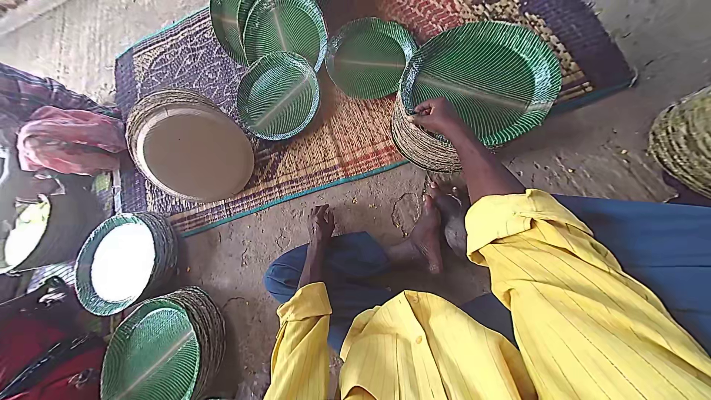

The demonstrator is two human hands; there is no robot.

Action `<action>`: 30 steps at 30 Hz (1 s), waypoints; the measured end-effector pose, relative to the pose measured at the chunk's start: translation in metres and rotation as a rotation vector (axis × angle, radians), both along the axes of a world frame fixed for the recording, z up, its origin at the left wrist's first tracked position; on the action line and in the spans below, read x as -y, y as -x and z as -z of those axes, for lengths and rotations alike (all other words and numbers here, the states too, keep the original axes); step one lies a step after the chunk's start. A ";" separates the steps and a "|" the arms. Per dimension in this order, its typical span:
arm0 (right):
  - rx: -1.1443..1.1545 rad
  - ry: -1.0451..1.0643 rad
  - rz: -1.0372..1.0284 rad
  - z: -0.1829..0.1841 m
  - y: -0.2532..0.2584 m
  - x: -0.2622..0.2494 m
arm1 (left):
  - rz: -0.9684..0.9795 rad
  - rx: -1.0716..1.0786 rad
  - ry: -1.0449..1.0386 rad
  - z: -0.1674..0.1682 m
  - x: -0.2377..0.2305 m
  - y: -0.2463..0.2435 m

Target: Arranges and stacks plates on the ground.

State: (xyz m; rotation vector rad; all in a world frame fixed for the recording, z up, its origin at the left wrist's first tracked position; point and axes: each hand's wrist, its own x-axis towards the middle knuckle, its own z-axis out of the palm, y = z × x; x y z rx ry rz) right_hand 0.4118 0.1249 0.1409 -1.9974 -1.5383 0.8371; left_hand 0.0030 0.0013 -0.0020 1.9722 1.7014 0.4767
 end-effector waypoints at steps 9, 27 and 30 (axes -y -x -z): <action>0.175 0.031 0.055 -0.018 0.021 0.009 | 0.028 -0.091 0.033 0.005 -0.005 0.001; 0.287 -0.036 -0.903 0.059 0.262 0.100 | -0.314 0.037 -0.480 -0.015 0.008 0.014; 0.337 0.219 -1.132 0.079 0.268 0.126 | -0.171 -0.155 -0.145 -0.023 0.012 0.015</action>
